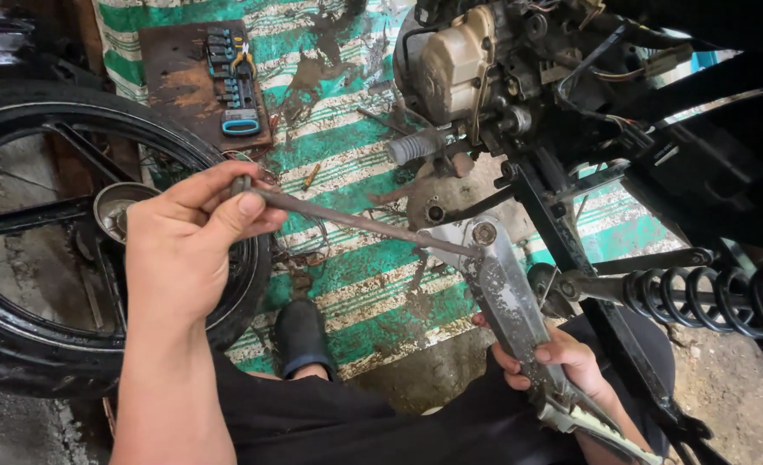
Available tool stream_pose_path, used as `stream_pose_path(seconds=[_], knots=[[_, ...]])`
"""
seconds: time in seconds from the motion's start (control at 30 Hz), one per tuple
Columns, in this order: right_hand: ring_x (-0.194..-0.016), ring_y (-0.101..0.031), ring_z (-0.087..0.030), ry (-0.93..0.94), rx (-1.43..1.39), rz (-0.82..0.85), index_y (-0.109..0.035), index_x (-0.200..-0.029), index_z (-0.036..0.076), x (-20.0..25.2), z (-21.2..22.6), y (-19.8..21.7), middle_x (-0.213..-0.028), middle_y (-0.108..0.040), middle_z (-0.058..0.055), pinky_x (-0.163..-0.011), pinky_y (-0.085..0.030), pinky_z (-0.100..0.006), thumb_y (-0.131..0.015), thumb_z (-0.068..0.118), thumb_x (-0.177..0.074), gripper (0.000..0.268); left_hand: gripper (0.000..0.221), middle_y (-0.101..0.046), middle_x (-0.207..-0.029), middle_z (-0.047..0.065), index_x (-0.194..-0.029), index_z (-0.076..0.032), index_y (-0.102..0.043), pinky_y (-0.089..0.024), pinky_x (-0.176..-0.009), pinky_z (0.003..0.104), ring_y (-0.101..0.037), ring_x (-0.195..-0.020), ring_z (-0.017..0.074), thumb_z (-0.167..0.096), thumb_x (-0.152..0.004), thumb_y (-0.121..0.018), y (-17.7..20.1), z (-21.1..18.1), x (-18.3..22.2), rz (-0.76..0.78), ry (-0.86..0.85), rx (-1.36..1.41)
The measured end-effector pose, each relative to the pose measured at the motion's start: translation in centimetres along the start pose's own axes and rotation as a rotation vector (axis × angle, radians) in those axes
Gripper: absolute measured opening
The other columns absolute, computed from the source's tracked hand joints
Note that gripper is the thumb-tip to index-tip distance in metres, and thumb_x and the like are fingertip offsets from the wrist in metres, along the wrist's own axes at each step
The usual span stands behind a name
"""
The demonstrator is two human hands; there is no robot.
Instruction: Aligning a suspension bracket and inserting a long mounting bolt into a motorcycle frame.
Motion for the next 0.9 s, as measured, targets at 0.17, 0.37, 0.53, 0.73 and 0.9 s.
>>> stream_pose_path(seconds=[0.17, 0.37, 0.53, 0.73, 0.9], knots=[[-0.085, -0.055, -0.028, -0.031, 0.013, -0.018, -0.038, -0.162, -0.014, 0.1, -0.4, -0.4, -0.145, -0.056, -0.034, -0.056, -0.049, -0.034, -0.078, 0.013, -0.084, 0.092, 0.033, -0.079, -0.106, 0.016, -0.135, 0.006, -0.073, -0.072, -0.084, 0.029, -0.081, -0.087, 0.0234, 0.002, -0.102, -0.076, -0.7, 0.1, -0.2, -0.001, -0.009, 0.000], [-0.085, -0.056, -0.028, -0.050, 0.043, 0.003, -0.039, -0.161, -0.017, 0.2, -0.4, -0.7, -0.133, -0.061, -0.034, -0.056, -0.048, -0.035, -0.079, 0.016, -0.084, 0.093, 0.031, -0.077, -0.102, 0.014, -0.134, 0.006, -0.073, -0.072, -0.084, 0.028, -0.082, -0.087, 0.0231, 0.002, -0.103, -0.076, -0.8, 0.7, -0.8, -0.001, -0.002, -0.008], [-0.082, -0.057, -0.026, -0.083, 0.051, 0.018, -0.039, -0.160, -0.021, -0.2, -0.3, -1.7, -0.094, -0.063, -0.026, -0.058, -0.047, -0.033, -0.078, 0.018, -0.087, 0.091, 0.031, -0.076, -0.103, 0.014, -0.134, 0.006, -0.073, -0.072, -0.086, 0.028, -0.082, -0.089, 0.0240, 0.003, -0.104, -0.075, -1.2, 1.1, -1.0, 0.001, -0.003, 0.005], [-0.089, -0.056, -0.026, -0.014, 0.072, -0.004, -0.041, -0.161, -0.015, -0.4, 0.2, -1.4, -0.158, -0.052, -0.035, -0.060, -0.050, -0.036, -0.071, 0.010, -0.088, 0.083, 0.032, -0.076, -0.102, 0.015, -0.133, 0.009, -0.073, -0.072, -0.088, 0.030, -0.082, -0.089, 0.0257, 0.007, -0.101, -0.075, -2.0, 1.9, -0.6, -0.016, -0.009, 0.007], [-0.089, -0.057, -0.026, 0.017, 0.070, -0.062, -0.038, -0.165, -0.009, -0.4, 0.7, -1.2, -0.163, -0.050, -0.034, -0.063, -0.054, -0.035, -0.062, 0.002, -0.086, 0.084, 0.028, -0.078, -0.102, 0.019, -0.129, 0.010, -0.073, -0.071, -0.085, 0.027, -0.084, -0.091, 0.0262, 0.008, -0.100, -0.074, -2.9, 3.2, -0.2, -0.037, 0.116, 0.000]])
Point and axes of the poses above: each hand's wrist, its own x-axis away from the middle knuckle, its own y-axis out of the back of the hand, z = x × y, the point moved 7 cm from there along -x, towards the middle knuckle
